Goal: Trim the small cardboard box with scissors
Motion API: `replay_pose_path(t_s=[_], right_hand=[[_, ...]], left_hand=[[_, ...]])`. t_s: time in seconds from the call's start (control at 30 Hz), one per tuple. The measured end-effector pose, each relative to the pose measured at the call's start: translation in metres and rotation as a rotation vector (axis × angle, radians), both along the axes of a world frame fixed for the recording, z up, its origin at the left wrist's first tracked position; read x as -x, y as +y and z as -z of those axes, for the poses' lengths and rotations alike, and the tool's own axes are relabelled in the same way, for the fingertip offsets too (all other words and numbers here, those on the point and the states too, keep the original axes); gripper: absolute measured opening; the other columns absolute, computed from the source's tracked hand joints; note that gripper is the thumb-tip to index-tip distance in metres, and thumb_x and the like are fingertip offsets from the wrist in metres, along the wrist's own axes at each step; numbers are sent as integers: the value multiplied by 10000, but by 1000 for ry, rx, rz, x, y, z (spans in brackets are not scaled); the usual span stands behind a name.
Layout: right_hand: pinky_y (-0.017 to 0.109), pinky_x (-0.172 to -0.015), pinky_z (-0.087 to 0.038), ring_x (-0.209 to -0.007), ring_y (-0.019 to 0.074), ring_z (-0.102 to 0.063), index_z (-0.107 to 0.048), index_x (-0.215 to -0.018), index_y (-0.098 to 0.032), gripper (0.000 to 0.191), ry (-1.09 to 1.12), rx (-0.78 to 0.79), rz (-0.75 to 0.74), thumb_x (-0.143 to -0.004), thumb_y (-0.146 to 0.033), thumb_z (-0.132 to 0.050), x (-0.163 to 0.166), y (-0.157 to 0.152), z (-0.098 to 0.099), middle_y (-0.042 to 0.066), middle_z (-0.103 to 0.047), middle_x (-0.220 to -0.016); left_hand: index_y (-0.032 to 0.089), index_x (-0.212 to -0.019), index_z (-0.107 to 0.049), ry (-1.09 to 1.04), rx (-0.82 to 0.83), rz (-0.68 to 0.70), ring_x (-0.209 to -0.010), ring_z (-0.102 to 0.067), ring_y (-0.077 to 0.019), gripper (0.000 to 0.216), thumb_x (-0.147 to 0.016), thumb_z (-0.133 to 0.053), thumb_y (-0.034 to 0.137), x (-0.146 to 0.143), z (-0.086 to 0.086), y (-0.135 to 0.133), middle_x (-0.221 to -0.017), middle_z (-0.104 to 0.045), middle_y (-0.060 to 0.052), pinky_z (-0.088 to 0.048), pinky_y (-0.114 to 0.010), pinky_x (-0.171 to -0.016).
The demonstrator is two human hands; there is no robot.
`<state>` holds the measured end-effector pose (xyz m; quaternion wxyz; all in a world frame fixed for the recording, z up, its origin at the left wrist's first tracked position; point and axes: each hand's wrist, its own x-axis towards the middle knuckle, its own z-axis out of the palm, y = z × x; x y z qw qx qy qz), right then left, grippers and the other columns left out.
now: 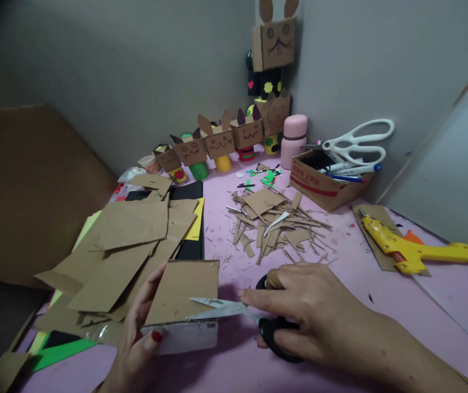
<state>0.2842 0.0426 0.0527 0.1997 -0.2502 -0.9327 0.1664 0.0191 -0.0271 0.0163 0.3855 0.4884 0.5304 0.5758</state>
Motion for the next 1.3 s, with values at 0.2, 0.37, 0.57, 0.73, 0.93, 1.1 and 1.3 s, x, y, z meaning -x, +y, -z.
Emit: replay_pose_path(t_s=[0.2, 0.37, 0.57, 0.73, 0.93, 1.1, 1.3], right_hand=[[254, -561, -360, -655, 148, -558, -581, -1231, -258, 437, 26, -42, -24, -806, -155, -566, 0, -1, -1, 27, -622, -776], [264, -597, -387, -688, 157, -586, -599, -1192, -261, 416, 2, -31, -57, -803, -126, -541, 0, -2, -3, 38, -652, -818], [278, -593, -370, -685, 169, -579, -574, -1213, -272, 406, -45, -114, -46, -824, -159, -542, 0, -4, -2, 34, -648, -827], [283, -573, -349, -662, 173, -569, -579, -1191, -261, 401, -17, -184, -44, -813, -142, -511, 1, -3, 3, 35, -649, -800], [289, -564, -340, -662, 177, -573, -571, -1191, -254, 420, -19, -120, -89, -800, -122, -494, 1, -2, 3, 33, -648, -780], [286, -597, -363, -718, 176, -592, -567, -1191, -264, 443, -14, -43, -113, -779, -116, -495, 0, -3, 1, 27, -649, -798], [290, -626, -373, -740, 174, -598, -579, -1169, -242, 343, 38, -23, -154, -841, -178, -500, 0, -1, 2, 31, -653, -788]], left_hand=[[240, -1274, -491, 20, 18, -5, -1202, -516, -339, 790, -599, -704, 591, 0, -3, 0, -1328, -559, -98, -473, -402, -948], [250, -1283, -479, -16, 31, -9, -1237, -479, -338, 780, -609, -705, 572, 3, 3, 1, -1349, -536, -91, -437, -413, -986], [242, -1306, -447, -27, 59, -8, -1301, -392, -352, 805, -620, -689, 587, 8, 13, 0, -1399, -478, -101, -386, -439, -1024], [262, -1323, -407, -46, 99, 29, -1259, -445, -346, 824, -624, -679, 603, 9, 12, -1, -1387, -485, -93, -437, -417, -969], [261, -1325, -419, -24, 82, 19, -1256, -443, -340, 804, -641, -672, 601, 10, 14, -1, -1403, -465, -85, -409, -412, -993], [259, -1330, -428, -16, 76, 17, -1239, -461, -353, 812, -638, -662, 614, 11, 16, 0, -1396, -480, -89, -418, -429, -985], [230, -1321, -444, 6, 75, -7, -1259, -442, -362, 837, -624, -650, 644, 11, 15, -1, -1394, -486, -109, -430, -441, -977]])
